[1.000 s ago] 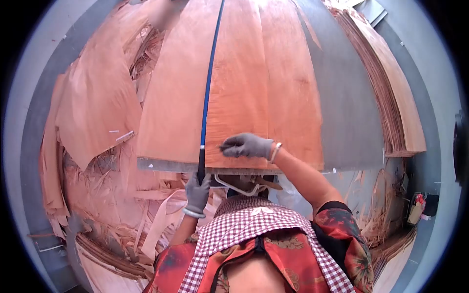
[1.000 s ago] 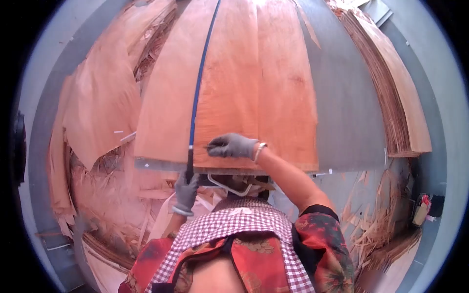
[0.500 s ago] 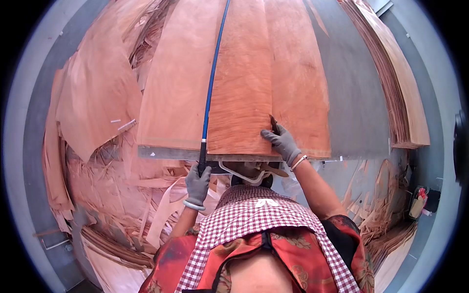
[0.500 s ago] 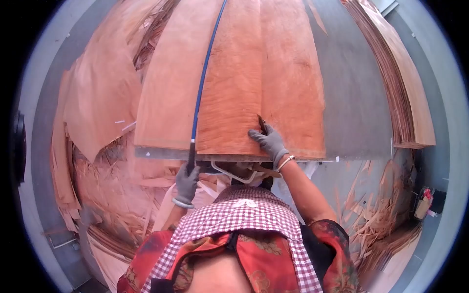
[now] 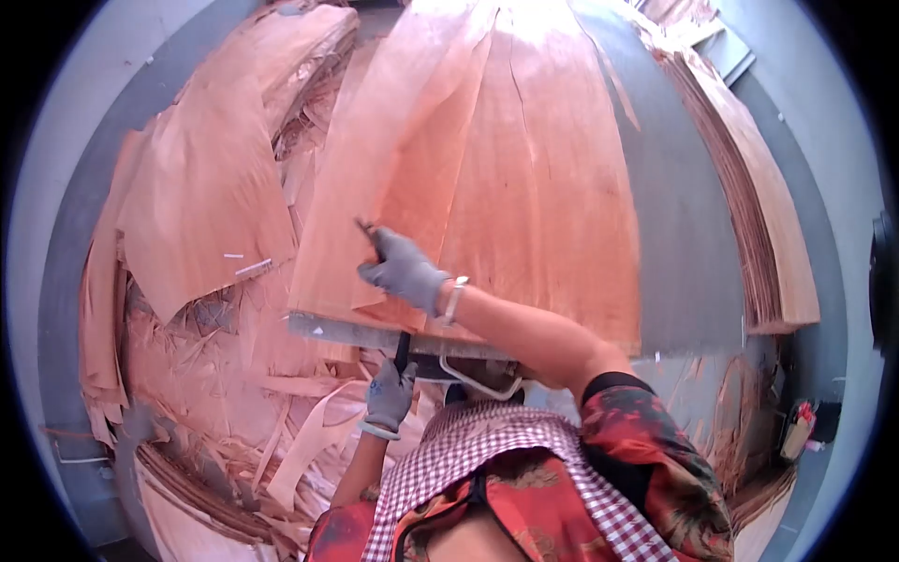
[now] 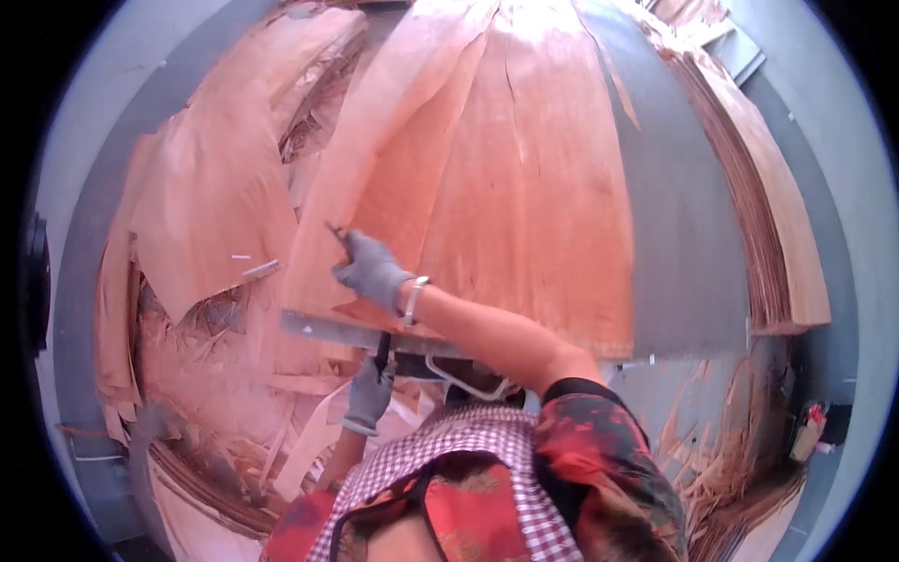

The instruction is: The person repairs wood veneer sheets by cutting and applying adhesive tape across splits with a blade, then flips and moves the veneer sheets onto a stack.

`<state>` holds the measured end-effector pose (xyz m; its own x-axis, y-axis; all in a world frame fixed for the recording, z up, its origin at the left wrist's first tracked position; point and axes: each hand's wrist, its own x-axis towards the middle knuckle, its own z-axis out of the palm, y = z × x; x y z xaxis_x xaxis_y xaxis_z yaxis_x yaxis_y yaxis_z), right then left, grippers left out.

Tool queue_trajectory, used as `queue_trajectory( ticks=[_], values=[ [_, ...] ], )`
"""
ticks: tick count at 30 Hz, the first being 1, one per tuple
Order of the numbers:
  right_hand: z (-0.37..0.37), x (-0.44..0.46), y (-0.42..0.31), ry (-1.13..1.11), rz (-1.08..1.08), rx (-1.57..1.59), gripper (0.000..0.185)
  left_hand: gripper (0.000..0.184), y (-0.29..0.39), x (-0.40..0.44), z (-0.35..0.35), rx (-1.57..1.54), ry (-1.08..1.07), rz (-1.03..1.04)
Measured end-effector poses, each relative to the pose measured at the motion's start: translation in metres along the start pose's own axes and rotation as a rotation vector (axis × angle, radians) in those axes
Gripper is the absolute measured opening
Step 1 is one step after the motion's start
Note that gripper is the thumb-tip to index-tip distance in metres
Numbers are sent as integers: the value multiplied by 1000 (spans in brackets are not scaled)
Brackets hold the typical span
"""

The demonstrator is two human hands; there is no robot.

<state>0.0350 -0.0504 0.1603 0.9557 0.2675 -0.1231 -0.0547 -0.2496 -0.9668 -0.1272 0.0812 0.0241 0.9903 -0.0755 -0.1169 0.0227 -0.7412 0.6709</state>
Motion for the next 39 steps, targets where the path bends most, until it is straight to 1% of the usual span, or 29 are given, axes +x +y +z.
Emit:
queue_trajectory(
  ticks=[1, 3, 4, 5, 6, 8, 10, 12, 13, 14, 15, 16, 17, 18, 19, 20, 22, 24, 25, 26, 27, 28, 30, 31, 33, 34, 36, 38, 39],
  values=[
    [13, 20, 7, -22, 21, -171, 33, 49, 16, 3, -9, 25, -26, -52],
    [35, 46, 26, -2, -139, -426, 25, 51, 18, 20, -5, -7, -77, -74],
    [38, 53, 37, -94, -66, -404, 26, 52, 17, 28, -2, -20, -101, -84],
    [39, 59, 46, -182, 7, -382, 27, 54, 15, 34, 2, 13, -161, -137],
    [37, 61, 49, -267, 85, -359, 28, 53, 24, 40, -4, -128, -172, -158],
    [7, 33, 32, -424, 208, 28, 35, 54, 40, 47, -15, -384, -239, -227],
    [-27, 9, 40, -378, 202, 202, 40, 56, 37, 61, -17, -584, -350, -380],
    [-63, -25, 49, -156, 361, 335, 41, 62, 26, 67, -14, -755, -500, -592],
    [-74, -40, 59, -145, 439, 263, 40, 65, 27, 67, -15, -895, -541, -596],
    [-80, -54, 70, -137, 514, 199, 39, 65, 30, 65, -16, -954, -593, -585],
    [-80, -62, 80, -128, 582, 137, 38, 64, 36, 65, -20, -1007, -642, -570],
    [-71, -66, 88, -120, 509, 222, 38, 64, 41, 64, -22, -1061, -690, -551],
    [-57, -69, 96, -114, 438, 305, 39, 68, 43, 62, -15, -1013, -545, -440],
    [-41, -71, 101, -111, 370, 389, 39, 67, 47, 61, -14, -1068, -554, -428],
    [-29, -76, 85, -119, 369, 633, 37, 66, 51, 62, -18, -1120, -558, -421],
    [-15, -74, 79, -96, 340, 710, 33, 65, 51, 62, -27, -1168, -558, -416],
    [6, -61, 65, -28, 262, 856, 27, 64, 61, 65, -58, -1251, -481, -418],
    [15, -52, 19, 51, 116, 956, 25, 60, 72, 61, -102, -1176, -575, -274],
    [10, -53, -12, 6, 135, 918, 25, 61, 111, 54, -133, -1120, -382, -233],
    [3, -52, -42, -42, 152, 881, 27, 64, 93, 62, -147, -1147, -475, -135],
    [-2, -50, -65, -49, 125, 851, 27, 66, 114, 60, -167, -1176, -365, -151],
    [-7, -46, -82, -53, 98, 819, 26, 65, 131, 58, -188, -1095, -318, -137],
    [-19, -41, -108, -60, 61, 878, 26, 64, 157, 58, -212, -856, -209, 25],
    [-27, -43, -119, -66, 43, 907, 27, 57, 174, 56, -214, -873, -150, 91],
    [-62, -63, -134, -184, -7, 958, 26, 42, 211, 49, -208, -902, -21, 215],
    [-83, -78, -137, -250, -29, 979, 26, 41, 232, 46, -206, -976, -163, 235],
    [-124, -103, -134, -296, -145, 1029, 25, 43, 274, 41, -192, -1114, -445, 286],
    [-173, -139, -120, -169, -209, 965, 25, 38, 302, 28, -139, -1286, -449, 203],
    [-196, -161, -105, 31, -211, 891, 27, 39, 310, 22, -116, -1069, -631, 466]
  ],
)
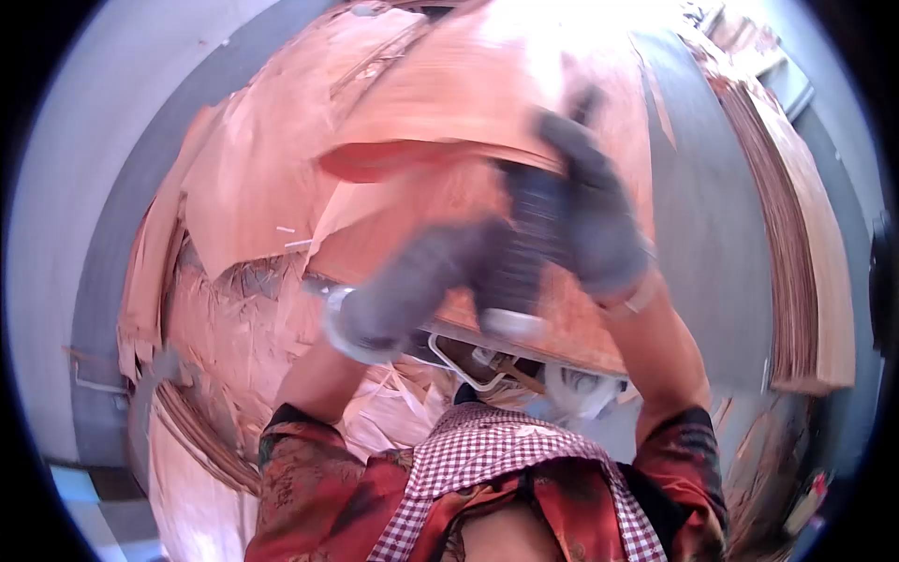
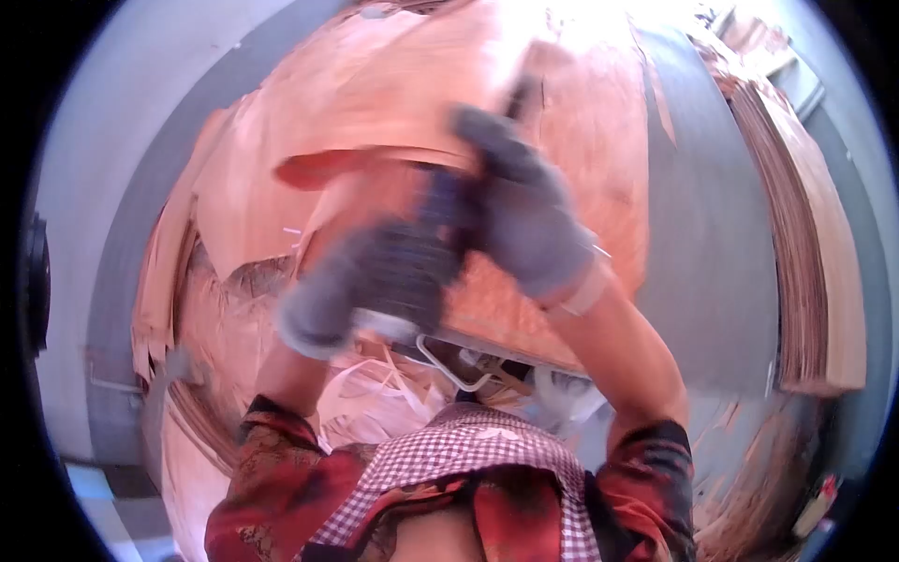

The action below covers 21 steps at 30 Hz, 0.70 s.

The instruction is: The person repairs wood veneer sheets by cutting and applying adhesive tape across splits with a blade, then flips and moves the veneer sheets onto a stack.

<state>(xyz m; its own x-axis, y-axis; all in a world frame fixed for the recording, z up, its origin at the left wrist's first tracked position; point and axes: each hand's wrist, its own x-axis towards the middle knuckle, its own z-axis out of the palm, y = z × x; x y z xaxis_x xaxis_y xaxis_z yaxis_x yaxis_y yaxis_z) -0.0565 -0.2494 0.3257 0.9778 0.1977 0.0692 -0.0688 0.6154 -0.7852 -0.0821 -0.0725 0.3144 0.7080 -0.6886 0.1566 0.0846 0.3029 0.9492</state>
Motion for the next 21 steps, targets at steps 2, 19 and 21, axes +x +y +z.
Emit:
queue_trajectory(
  ticks=[2, 19, 21],
  values=[
    [-65, -52, -35, 125, -5, -12, 31, 41, -32, -1, 30, 144, -198, -220],
    [-478, -389, 50, 854, 28, -91, 29, 24, -336, -165, 26, -501, 903, -38],
    [-454, -438, 72, 999, 212, -110, 31, 23, -343, -199, 40, -698, 1061, -93]
  ],
)
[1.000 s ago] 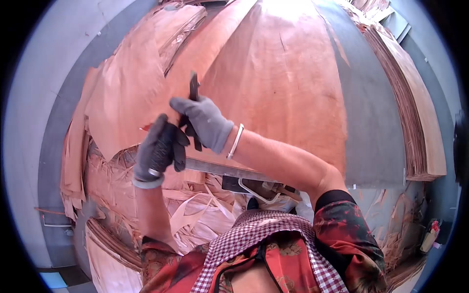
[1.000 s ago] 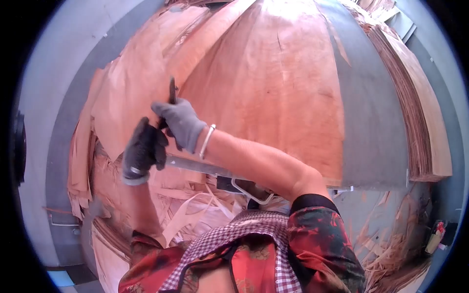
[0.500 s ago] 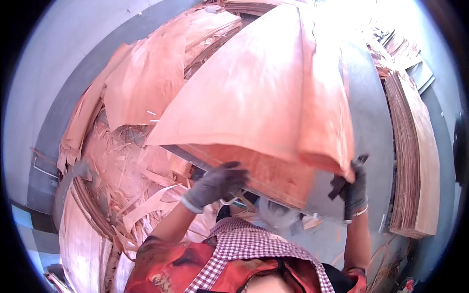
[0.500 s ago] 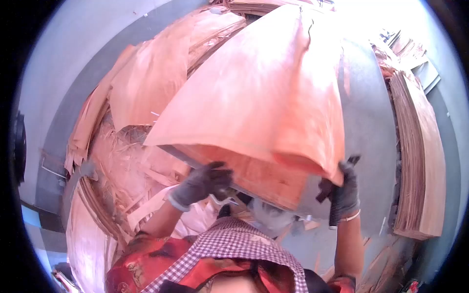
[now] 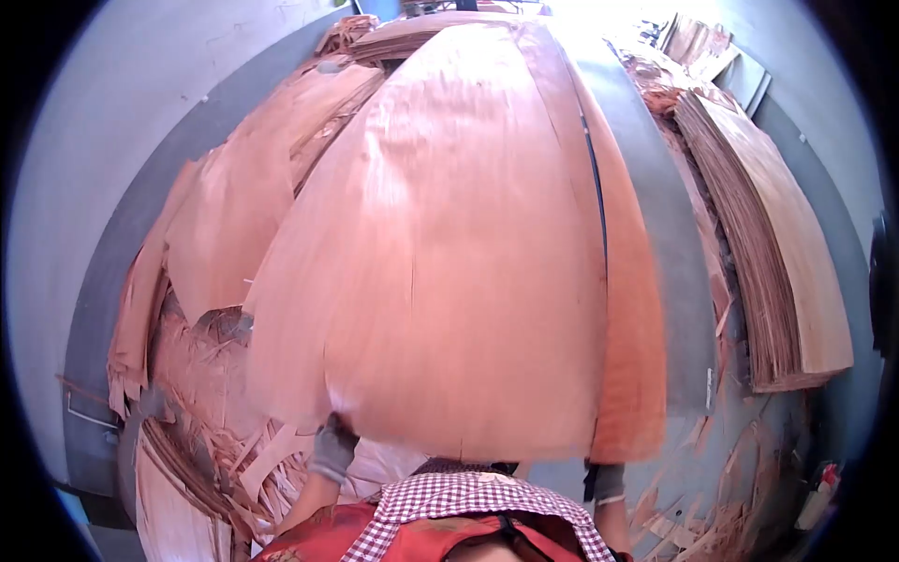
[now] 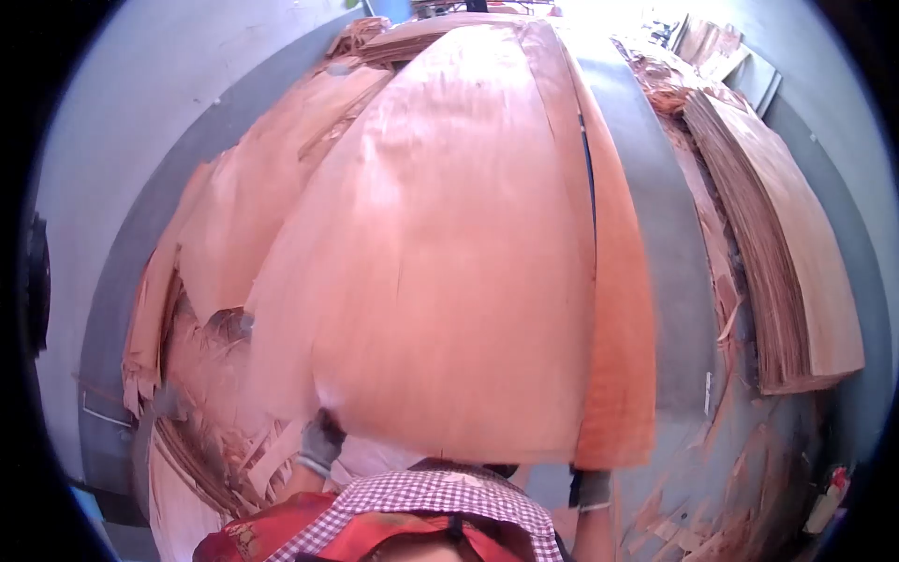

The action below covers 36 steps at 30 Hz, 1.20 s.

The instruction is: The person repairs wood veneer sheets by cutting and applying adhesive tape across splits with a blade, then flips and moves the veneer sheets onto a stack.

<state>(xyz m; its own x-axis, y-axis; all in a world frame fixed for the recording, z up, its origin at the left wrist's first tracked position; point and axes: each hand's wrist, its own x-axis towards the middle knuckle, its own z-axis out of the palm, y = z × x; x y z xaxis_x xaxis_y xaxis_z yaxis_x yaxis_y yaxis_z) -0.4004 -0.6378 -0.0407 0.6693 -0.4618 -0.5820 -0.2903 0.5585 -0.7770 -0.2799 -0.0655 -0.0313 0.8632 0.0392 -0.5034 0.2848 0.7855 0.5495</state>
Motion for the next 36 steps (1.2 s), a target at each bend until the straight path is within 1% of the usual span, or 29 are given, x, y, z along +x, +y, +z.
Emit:
queue_trajectory(
  ticks=[2, 4, 5, 6, 7, 8, 9, 10, 11, 13, 14, 15, 17, 18, 19, 20, 21, 22, 23, 25, 26, 27, 29, 30, 32, 34, 35, 36],
  values=[
    [-3, -29, 15, 50, 79, -52, 32, 21, -5, 0, -43, 388, -37, 159],
    [5, -43, 16, 49, 98, -79, 34, 20, -3, -4, -26, 472, 6, 224],
    [11, -45, 11, 23, 58, -78, 35, 20, 10, -20, 38, 363, 68, 203],
    [21, -41, 4, -20, -2, -72, 36, 20, 22, -20, 82, 254, 130, 184],
    [33, -32, -6, -63, -80, -49, 37, 18, 31, 0, 90, 320, 72, 214],
    [51, -16, -20, -115, -169, -5, 38, 17, 38, 40, 78, 785, 31, 470],
    [70, 2, -32, -148, -234, 54, 41, 17, 44, 75, 80, 1046, 6, 609],
    [90, 21, -44, -185, -297, 115, 44, 17, 50, 109, 82, 1294, 13, 770],
    [113, 38, -60, -90, -253, 257, 43, 16, 56, 136, 100, 1335, 32, 809],
    [120, 51, -68, -26, -181, 316, 44, 16, 55, 176, 111, 998, 94, 590],
    [110, 53, -72, -78, -167, 228, 47, 18, 52, 200, 112, 604, 150, 345],
    [105, 40, -75, -82, -104, 210, 48, 19, 50, 217, 113, 210, 209, 98],
    [98, -2, -73, -79, 43, 180, 48, 22, 51, 227, 102, 193, 114, 91],
    [92, -23, -55, -44, 12, 73, 45, 23, 48, 226, 91, 199, 78, 73],
    [89, -42, -37, -12, -17, -34, 41, 20, 52, 210, 107, 247, 114, 52],
    [87, -60, -23, 15, -47, -147, 38, 20, 52, 207, 106, 259, 120, 14],
    [85, -75, -10, 109, -49, -268, 25, 19, 55, 208, 103, 266, 121, -16],
    [86, -86, -5, 153, -68, -270, 23, 18, 59, 215, 102, 267, 115, -37],
    [87, -97, -5, 191, -91, -276, 20, 19, 61, 223, 95, 270, 156, -62],
    [84, -111, -14, 280, -96, -315, 13, 21, 64, 190, 123, 360, 188, -34],
    [77, -111, -21, 279, -112, -328, 12, 22, 64, 176, 136, 402, 204, -16],
    [68, -110, -29, 274, -127, -340, 12, 18, 65, 170, 134, 432, 162, -60],
    [54, -107, -45, 284, -142, -348, 9, 13, 49, 151, 138, 643, 269, 172],
    [46, -107, -54, 302, -177, -408, 9, 12, 34, 139, 146, 741, 316, 296],
    [31, -105, -78, 338, -174, -511, 9, 16, -6, 107, 181, 734, 111, 358],
    [2, -90, -95, 343, -201, -510, 10, 15, -63, 83, 232, 817, -140, 131],
    [-12, -86, -98, 343, -205, -513, 11, 14, -96, 68, 260, 856, -300, 74],
    [-26, -82, -106, 317, -201, -494, 12, 14, -124, 55, 287, 865, -430, -117]
  ],
)
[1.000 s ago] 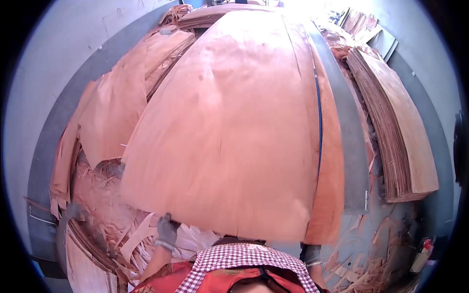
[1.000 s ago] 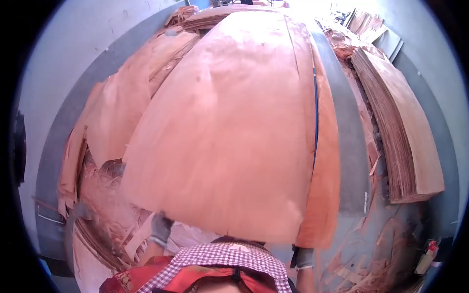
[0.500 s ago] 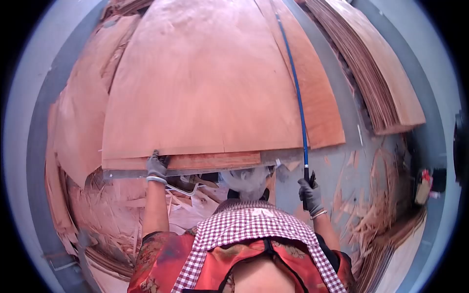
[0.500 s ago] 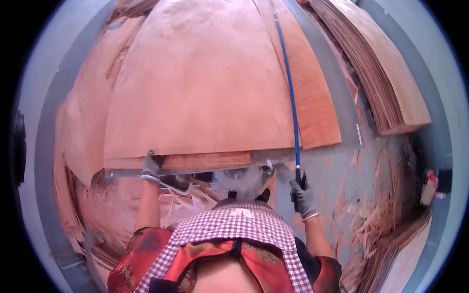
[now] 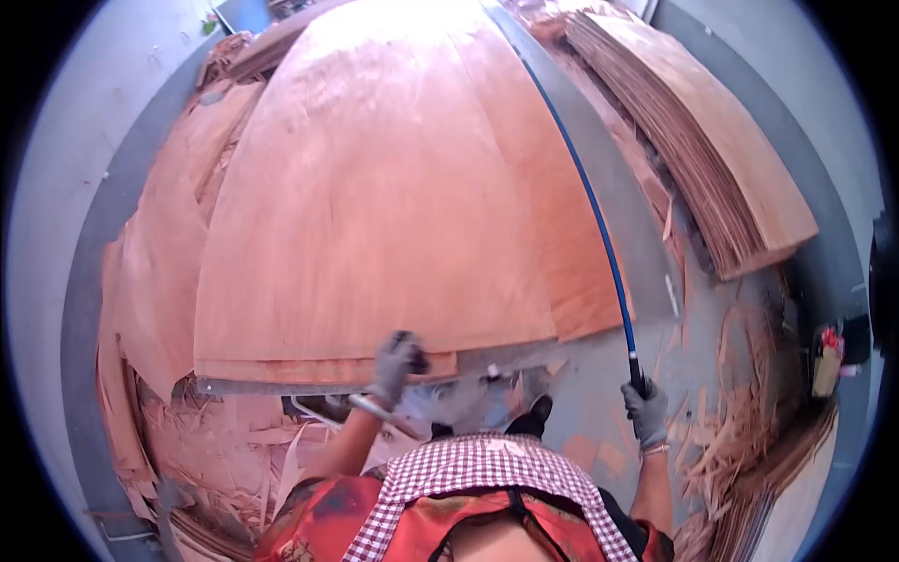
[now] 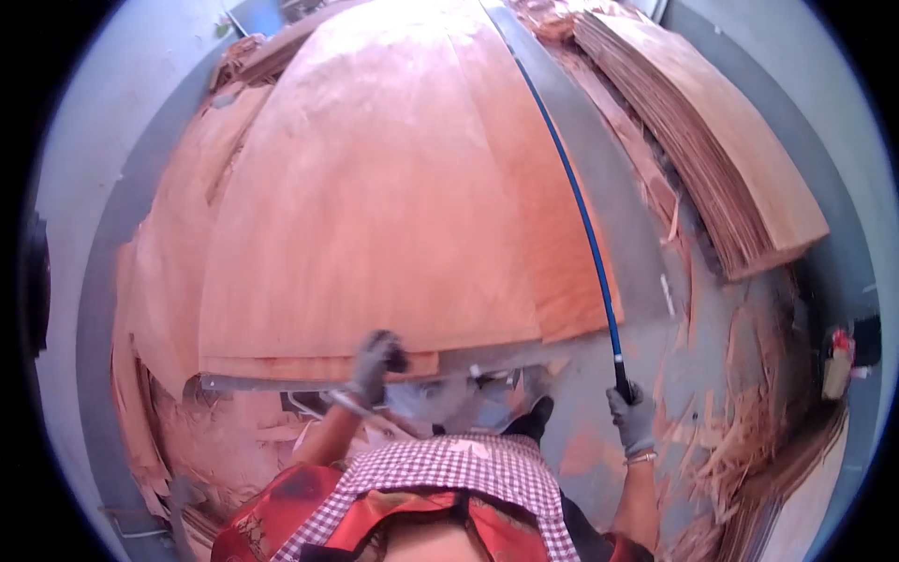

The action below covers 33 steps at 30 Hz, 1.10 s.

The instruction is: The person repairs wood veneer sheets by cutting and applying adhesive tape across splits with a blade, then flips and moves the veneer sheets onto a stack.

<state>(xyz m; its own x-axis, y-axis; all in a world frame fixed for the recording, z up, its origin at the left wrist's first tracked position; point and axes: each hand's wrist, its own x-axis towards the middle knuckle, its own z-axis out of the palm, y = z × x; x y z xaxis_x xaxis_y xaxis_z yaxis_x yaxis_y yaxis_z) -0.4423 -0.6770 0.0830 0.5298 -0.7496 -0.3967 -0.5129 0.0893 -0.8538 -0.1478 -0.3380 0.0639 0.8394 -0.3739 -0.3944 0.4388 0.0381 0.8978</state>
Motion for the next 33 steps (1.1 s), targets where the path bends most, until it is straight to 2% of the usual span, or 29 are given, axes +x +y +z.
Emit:
queue_trajectory(
  ticks=[1, 3, 5, 8, 9, 12, 13, 16, 19, 22, 25, 28, 32, 33],
  values=[
    [-13, 12, -1, -24, -4, 19, 13, 15, -2, 8, 41, 11, -83, -159],
    [-39, 39, -4, -64, 6, 67, 14, 26, -25, 35, 115, -59, -238, -250],
    [-60, 58, -2, -94, 50, 117, 15, 38, -52, 74, 172, 246, -132, -193],
    [-89, 80, 9, -144, 94, 152, 14, 49, -32, 76, 253, 147, 45, -265],
    [-100, 88, 14, -179, 114, 169, 17, 53, -26, 77, 273, 225, 80, -241],
    [-116, 98, 19, -238, 121, 199, 20, 57, -48, 107, 282, -1, -75, -146],
    [-120, 101, 20, -257, 131, 230, 20, 57, -23, 88, 299, 43, -32, -46],
    [-128, 106, 22, -312, 174, 323, 19, 55, 23, 67, 350, -36, -203, 269],
    [-123, 113, 38, -317, 202, 374, 19, 58, 27, 93, 403, 478, -192, 339],
    [-114, 114, 48, -277, 191, 390, 16, 54, 34, 110, 461, 607, -381, 528],
    [-110, 113, 52, -206, 137, 299, 12, 48, 16, 138, 500, 759, -512, 478],
    [-108, 116, 55, -219, 119, 294, 11, 40, -10, 163, 524, 952, -541, 468],
    [-106, 119, 63, -226, 129, 323, 11, 38, -18, 172, 535, 982, -578, 432],
    [-106, 120, 63, -221, 124, 322, 10, 39, -16, 173, 537, 1007, -629, 356]
  ],
)
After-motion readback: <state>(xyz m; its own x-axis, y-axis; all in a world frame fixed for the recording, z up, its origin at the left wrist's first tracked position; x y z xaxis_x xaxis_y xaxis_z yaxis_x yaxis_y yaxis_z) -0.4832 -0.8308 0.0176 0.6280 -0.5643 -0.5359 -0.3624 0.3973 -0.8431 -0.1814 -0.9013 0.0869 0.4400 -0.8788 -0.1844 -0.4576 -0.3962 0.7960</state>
